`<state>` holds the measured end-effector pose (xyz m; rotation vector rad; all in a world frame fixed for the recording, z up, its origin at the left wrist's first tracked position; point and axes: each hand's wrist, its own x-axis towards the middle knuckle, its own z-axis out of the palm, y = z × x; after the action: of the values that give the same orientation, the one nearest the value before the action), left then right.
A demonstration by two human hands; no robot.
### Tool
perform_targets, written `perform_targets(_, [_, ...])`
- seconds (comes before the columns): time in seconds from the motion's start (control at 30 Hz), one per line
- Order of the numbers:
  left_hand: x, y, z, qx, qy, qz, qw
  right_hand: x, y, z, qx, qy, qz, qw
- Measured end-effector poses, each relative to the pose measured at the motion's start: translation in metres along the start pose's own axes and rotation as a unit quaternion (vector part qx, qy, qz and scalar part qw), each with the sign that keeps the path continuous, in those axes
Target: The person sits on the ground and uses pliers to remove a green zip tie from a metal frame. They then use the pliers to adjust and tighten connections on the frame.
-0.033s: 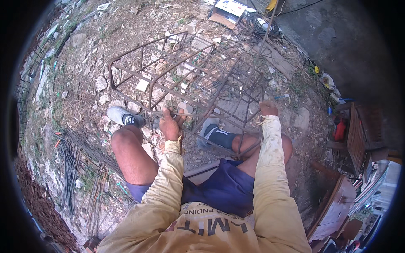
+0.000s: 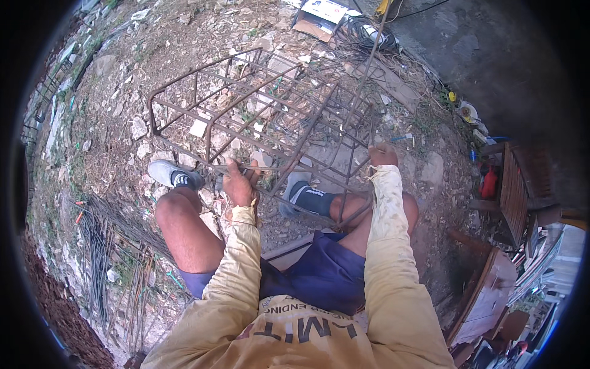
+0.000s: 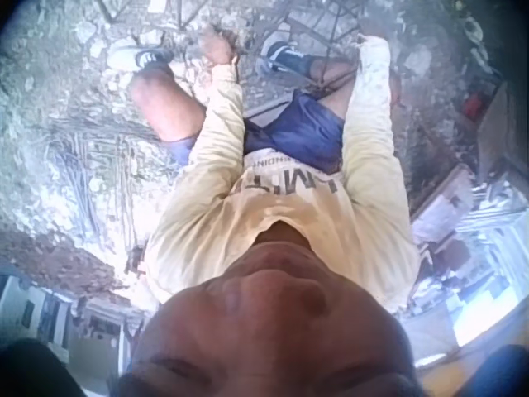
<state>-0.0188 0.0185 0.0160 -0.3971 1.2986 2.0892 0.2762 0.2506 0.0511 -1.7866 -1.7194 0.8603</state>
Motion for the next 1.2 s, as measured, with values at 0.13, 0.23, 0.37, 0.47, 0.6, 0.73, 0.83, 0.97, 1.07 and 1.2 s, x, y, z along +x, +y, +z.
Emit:
perform_targets(0.13, [-0.004, -0.006, 0.003, 0.025, 0.029, 0.016, 0.999, 0.028, -0.044, -0.017, 0.061, 0.049, -0.087, 0.993])
perform_targets(0.23, [-0.002, -0.001, 0.006, 0.023, 0.038, 0.022, 0.999, 0.054, -0.114, -0.005, 0.101, 0.003, -0.116, 0.988])
perform_targets(0.37, [-0.008, 0.002, 0.014, 0.031, 0.047, 0.025, 0.998, 0.094, -0.151, 0.037, 0.16, -0.028, -0.049, 0.985])
perform_targets(0.47, [-0.003, 0.005, 0.017, 0.029, 0.053, 0.033, 0.998, 0.11, -0.16, 0.066, 0.23, -0.002, 0.073, 0.97])
perform_targets(0.6, [-0.001, 0.017, 0.021, 0.032, 0.049, 0.05, 0.997, 0.132, -0.141, 0.095, 0.184, 0.09, 0.078, 0.976])
perform_targets(0.73, [0.001, 0.015, 0.029, 0.042, 0.038, 0.054, 0.997, 0.144, -0.14, 0.094, 0.128, 0.062, 0.139, 0.98])
perform_targets(0.83, [0.005, 0.004, 0.041, 0.061, 0.01, 0.026, 0.998, 0.2, -0.078, 0.045, 0.093, -0.024, 0.106, 0.99])
perform_targets(0.97, [-0.006, 0.035, 0.055, 0.061, 0.041, 0.079, 0.994, 0.146, -0.109, -0.028, 0.048, -0.124, -0.06, 0.989])
perform_targets(1.07, [-0.011, 0.039, 0.084, 0.089, -0.011, 0.091, 0.992, 0.144, 0.004, -0.086, -0.021, -0.083, 0.008, 0.996])
perform_targets(1.2, [-0.019, 0.039, 0.137, 0.123, -0.131, 0.142, 0.973, 0.107, 0.217, -0.118, -0.181, -0.056, 0.079, 0.979])
